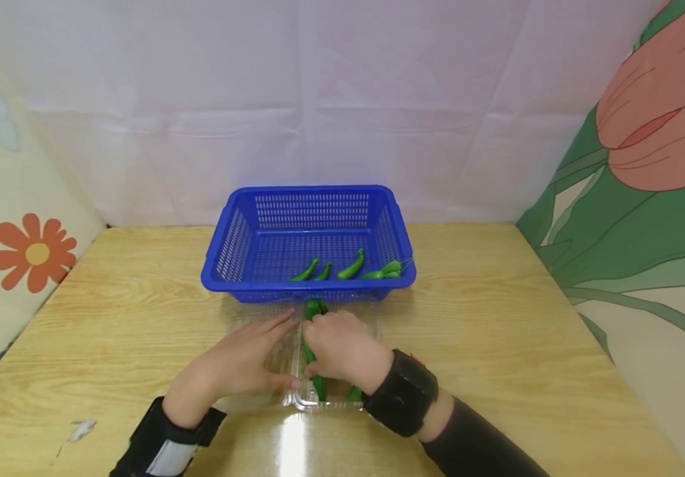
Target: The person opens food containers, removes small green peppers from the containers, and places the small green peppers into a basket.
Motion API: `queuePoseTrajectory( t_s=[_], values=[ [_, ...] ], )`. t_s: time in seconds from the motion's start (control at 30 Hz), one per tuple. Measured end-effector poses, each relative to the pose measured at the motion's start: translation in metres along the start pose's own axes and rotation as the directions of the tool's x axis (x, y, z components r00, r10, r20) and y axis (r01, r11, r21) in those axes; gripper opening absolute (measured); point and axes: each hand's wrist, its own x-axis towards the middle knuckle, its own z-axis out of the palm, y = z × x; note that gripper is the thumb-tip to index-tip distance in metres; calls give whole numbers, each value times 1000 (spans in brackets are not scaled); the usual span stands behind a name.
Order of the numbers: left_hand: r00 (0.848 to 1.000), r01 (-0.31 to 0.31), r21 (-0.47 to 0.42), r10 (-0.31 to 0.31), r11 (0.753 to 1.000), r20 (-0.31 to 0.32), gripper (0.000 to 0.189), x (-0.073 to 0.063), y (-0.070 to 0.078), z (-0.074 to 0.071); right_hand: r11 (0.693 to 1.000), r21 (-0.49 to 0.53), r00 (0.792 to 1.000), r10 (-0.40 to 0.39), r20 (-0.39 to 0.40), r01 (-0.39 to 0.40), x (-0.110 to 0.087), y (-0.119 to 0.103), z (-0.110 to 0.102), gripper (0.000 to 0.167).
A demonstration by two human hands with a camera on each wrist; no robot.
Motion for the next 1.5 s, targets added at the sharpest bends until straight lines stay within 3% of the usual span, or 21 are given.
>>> queuePoseTrajectory(
  t_s=[0.43, 0.6, 0.8, 1.3, 1.5],
  values=[
    [1000, 1, -4, -1, 1000, 4, 96, -2, 0, 0, 998, 61, 999, -8, -40, 10, -4, -1, 1, 55],
    [1000, 7, -3, -7, 1000, 8, 96, -2, 0, 0, 985, 173, 1000, 8, -7, -7, -7, 1, -4, 52],
    [1000, 8, -9, -8, 1000, 9, 96, -1, 0, 0, 940, 342, 1000, 2, 13, -6, -13, 9, -5, 47],
    [1000, -7, -15, 6, 1000, -11, 95, 0, 0, 0, 878, 473, 995, -21, -100, 66, -25, 29, -10, 40],
    [1000, -6, -16, 5, 1000, -10, 95, 0, 1, 0, 879, 468, 988, -21, -155, 92, -36, 37, -16, 36]
  ],
)
